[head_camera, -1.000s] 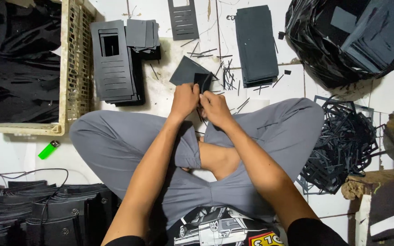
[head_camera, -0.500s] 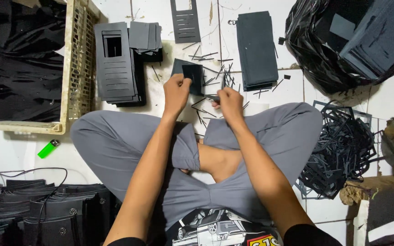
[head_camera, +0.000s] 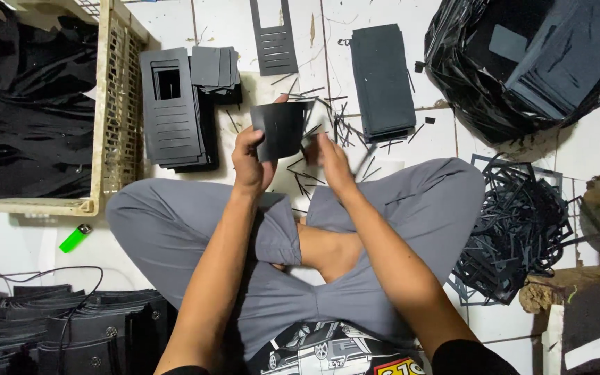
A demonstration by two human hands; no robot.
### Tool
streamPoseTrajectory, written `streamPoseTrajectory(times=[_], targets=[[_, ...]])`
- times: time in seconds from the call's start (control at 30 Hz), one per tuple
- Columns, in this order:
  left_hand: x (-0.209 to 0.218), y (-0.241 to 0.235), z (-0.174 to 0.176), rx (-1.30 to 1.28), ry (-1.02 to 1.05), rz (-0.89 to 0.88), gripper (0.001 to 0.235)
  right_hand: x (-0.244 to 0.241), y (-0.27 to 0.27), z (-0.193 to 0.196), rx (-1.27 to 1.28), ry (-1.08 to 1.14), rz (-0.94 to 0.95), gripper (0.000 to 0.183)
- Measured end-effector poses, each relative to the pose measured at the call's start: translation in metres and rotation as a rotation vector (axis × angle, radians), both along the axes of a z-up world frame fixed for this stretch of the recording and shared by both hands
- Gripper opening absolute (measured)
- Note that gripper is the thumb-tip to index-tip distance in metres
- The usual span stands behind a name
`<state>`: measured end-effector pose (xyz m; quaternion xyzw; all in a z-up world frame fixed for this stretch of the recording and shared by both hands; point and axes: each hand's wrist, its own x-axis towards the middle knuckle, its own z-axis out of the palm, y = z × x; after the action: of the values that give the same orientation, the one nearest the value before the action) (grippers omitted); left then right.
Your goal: The person sits on the floor sorting and trimming die-cut black foam pieces, bending and flexing each piece to separate and remove leftover cutout strips, then stacking the finished pieces with other completed stacks. They occasionally gather loose scrap strips aside while working through the pile one piece at a time.
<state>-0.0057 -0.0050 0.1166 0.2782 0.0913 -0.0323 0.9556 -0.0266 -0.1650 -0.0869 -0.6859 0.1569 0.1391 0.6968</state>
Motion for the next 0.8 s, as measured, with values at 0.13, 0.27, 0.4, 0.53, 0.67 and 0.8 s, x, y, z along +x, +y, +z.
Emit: streamPoseTrajectory(times=[0.13,0.27,0.4,0.53,0.67,0.8], targets=[[-0.005,0.010,-0.050,-0.186,-0.029,-0.037,0.043,0.003,0.019,0.073,0.504,0.329,-0.066,0.071],[-0.002,0.022,-0.075,-0.276,-0.003,-0.144,0.083,0.013,0.012,0.062,0.704,0.273,-0.156,0.077],[0.001,0.020,-0.068,-0.328,0.251,0.046,0.044,0.021,-0.003,0.067,0.766,0.224,-0.125,0.049],[0.002,0.012,-0.051,-0.341,0.321,0.097,0.035,0.020,-0.002,0.048,0.619,0.219,-0.043,0.054],[0.001,0.025,-0.113,-0.323,0.397,0.087,0.034,0.017,0.011,0.075,0.777,0.290,-0.136,0.060],[0.008,0.034,-0.128,-0.184,0.374,0.208,0.030,0.023,0.000,0.068,0.790,0.083,-0.245,0.038]])
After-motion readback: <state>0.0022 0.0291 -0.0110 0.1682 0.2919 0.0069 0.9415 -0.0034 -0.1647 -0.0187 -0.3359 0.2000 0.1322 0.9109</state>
